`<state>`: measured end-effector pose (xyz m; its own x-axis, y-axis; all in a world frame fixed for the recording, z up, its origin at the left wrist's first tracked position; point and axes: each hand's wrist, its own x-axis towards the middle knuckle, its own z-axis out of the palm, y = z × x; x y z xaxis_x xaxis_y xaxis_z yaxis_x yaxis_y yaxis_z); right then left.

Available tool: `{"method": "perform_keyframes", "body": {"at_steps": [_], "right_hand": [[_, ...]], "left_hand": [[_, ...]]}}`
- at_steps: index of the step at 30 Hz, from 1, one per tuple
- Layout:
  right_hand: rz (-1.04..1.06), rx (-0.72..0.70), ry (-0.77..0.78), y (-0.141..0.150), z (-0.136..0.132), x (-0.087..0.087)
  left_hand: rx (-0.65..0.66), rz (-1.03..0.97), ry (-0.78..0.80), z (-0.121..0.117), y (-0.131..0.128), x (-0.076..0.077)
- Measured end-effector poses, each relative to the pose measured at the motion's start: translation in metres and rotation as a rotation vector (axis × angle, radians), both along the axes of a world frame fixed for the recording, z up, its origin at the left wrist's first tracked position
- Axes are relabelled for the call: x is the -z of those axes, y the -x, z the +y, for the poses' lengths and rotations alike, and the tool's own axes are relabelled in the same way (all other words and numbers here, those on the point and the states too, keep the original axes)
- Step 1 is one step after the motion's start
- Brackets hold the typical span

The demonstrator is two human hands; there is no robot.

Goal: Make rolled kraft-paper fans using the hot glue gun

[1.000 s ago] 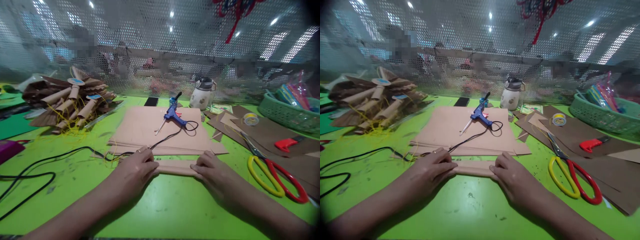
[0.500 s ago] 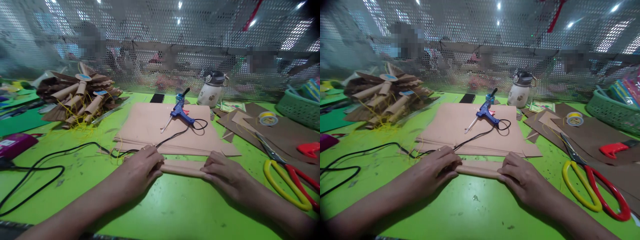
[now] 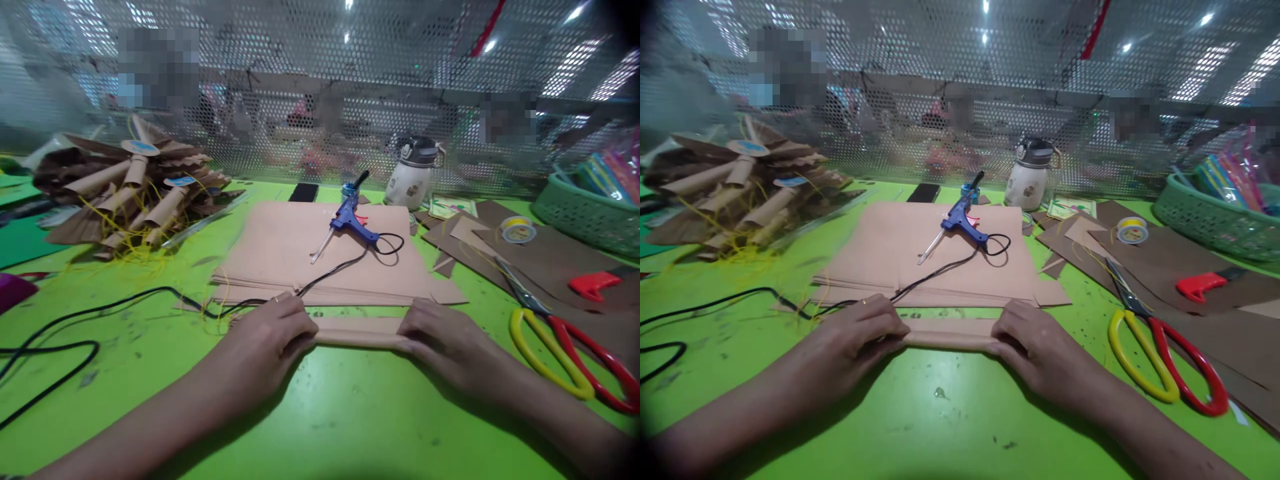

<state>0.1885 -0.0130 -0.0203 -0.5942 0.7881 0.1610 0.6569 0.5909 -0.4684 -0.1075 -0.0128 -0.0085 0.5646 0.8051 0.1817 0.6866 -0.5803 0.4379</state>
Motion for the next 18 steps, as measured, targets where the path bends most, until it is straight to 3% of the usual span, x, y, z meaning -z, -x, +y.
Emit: {"method": "perform_keyframes", "body": {"at_steps": [7, 13, 18], "right_hand": [[-0.026, -0.011, -0.050, 0.000, -0.001, 0.000], [-0.025, -0.034, 0.001, -0.012, 0.004, -0.018], [0.296, 0.195, -0.196, -0.032, 0.006, -0.032]], "left_hand": [[-0.045, 0.050, -0.083, -0.002, -0.001, -0.001], [0.034, 0.062, -0.099, -0.002, -0.001, -0.004], [0.063, 0.053, -0.099, 0.001, 0.001, -0.001]]}}
